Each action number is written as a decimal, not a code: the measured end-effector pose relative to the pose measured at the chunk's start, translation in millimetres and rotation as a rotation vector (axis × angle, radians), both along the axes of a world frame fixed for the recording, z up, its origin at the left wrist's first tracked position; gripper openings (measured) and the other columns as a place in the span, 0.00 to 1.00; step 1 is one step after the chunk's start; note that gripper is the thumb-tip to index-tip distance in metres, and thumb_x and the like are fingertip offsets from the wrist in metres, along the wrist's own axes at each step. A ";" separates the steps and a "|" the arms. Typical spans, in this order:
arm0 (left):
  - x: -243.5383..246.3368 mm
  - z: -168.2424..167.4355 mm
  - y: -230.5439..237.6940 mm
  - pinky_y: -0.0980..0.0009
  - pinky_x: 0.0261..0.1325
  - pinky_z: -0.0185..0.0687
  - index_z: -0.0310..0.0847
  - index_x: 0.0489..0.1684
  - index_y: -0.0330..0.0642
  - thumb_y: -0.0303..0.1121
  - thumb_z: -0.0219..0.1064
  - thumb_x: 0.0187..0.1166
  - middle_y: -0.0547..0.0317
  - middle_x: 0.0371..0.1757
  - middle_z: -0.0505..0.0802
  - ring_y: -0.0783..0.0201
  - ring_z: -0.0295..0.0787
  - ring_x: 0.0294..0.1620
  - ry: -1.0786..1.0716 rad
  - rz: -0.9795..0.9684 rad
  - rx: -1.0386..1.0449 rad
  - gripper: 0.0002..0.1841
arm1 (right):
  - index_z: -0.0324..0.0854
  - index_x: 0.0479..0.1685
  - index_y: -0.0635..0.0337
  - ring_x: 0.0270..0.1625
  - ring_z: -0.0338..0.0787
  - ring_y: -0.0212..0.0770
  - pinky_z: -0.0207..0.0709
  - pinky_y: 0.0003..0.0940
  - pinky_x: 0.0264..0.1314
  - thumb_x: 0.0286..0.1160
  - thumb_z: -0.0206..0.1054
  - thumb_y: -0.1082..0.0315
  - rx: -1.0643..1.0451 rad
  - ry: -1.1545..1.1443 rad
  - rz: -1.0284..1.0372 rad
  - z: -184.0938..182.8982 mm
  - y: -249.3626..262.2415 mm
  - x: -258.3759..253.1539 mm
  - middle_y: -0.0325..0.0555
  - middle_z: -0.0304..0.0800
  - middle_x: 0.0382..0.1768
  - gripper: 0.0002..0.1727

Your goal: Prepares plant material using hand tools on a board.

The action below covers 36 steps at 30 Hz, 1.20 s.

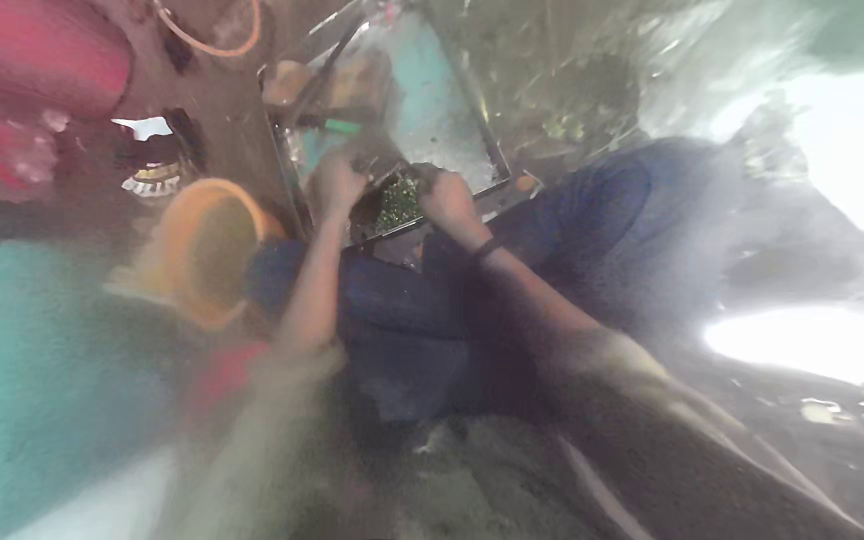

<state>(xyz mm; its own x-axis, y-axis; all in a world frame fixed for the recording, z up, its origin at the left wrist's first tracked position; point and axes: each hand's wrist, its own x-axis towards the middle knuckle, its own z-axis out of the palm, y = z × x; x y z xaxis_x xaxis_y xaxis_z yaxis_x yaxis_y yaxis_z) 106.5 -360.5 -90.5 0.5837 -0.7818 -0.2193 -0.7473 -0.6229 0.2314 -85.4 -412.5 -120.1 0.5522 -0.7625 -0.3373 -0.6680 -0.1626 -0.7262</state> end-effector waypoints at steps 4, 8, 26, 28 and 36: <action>14.3 5.8 5.3 0.40 0.75 0.80 0.86 0.73 0.51 0.37 0.78 0.72 0.52 0.69 0.92 0.49 0.88 0.71 0.059 0.035 -0.009 0.26 | 0.81 0.78 0.36 0.58 0.94 0.58 0.84 0.68 0.57 0.86 0.57 0.59 -0.012 -0.015 -0.005 0.1 0.6 -1.2 0.51 0.95 0.56 0.23; 12.7 -0.6 2.5 0.39 0.71 0.83 0.92 0.61 0.56 0.41 0.74 0.76 0.56 0.64 0.94 0.51 0.90 0.68 0.043 0.034 0.016 0.16 | 0.80 0.79 0.36 0.57 0.95 0.60 0.85 0.69 0.55 0.82 0.62 0.58 0.002 0.031 0.000 -1.0 0.5 3.5 0.53 0.95 0.56 0.25; -9.3 -0.3 -6.8 0.37 0.71 0.81 0.92 0.59 0.46 0.32 0.70 0.76 0.44 0.64 0.93 0.43 0.88 0.69 -0.117 -0.034 0.102 0.15 | 0.79 0.73 0.61 0.53 0.93 0.68 0.84 0.67 0.48 0.79 0.64 0.61 -0.245 0.268 0.276 15.4 13.5 54.2 0.65 0.92 0.50 0.25; -10.9 1.1 -8.6 0.37 0.73 0.80 0.91 0.62 0.46 0.30 0.69 0.77 0.43 0.65 0.92 0.42 0.88 0.71 -0.096 -0.053 0.095 0.16 | 0.79 0.72 0.61 0.53 0.93 0.70 0.83 0.69 0.48 0.82 0.61 0.65 -0.217 0.260 0.272 16.1 18.4 55.7 0.66 0.92 0.50 0.21; -8.6 0.5 -8.0 0.39 0.73 0.81 0.92 0.62 0.50 0.29 0.71 0.73 0.48 0.66 0.92 0.46 0.88 0.70 -0.087 -0.070 0.052 0.18 | 0.86 0.55 0.62 0.52 0.94 0.66 0.85 0.68 0.47 0.80 0.63 0.63 -0.163 0.262 0.224 12.0 8.4 49.4 0.63 0.93 0.48 0.15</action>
<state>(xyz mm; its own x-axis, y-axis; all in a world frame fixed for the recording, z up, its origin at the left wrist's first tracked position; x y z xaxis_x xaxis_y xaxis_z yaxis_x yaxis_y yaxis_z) 97.9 -368.5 -90.0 0.5471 -0.8098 -0.2119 -0.8050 -0.5784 0.1323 -36.0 -404.1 -108.1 0.6222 -0.6879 -0.3736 -0.7625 -0.4245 -0.4883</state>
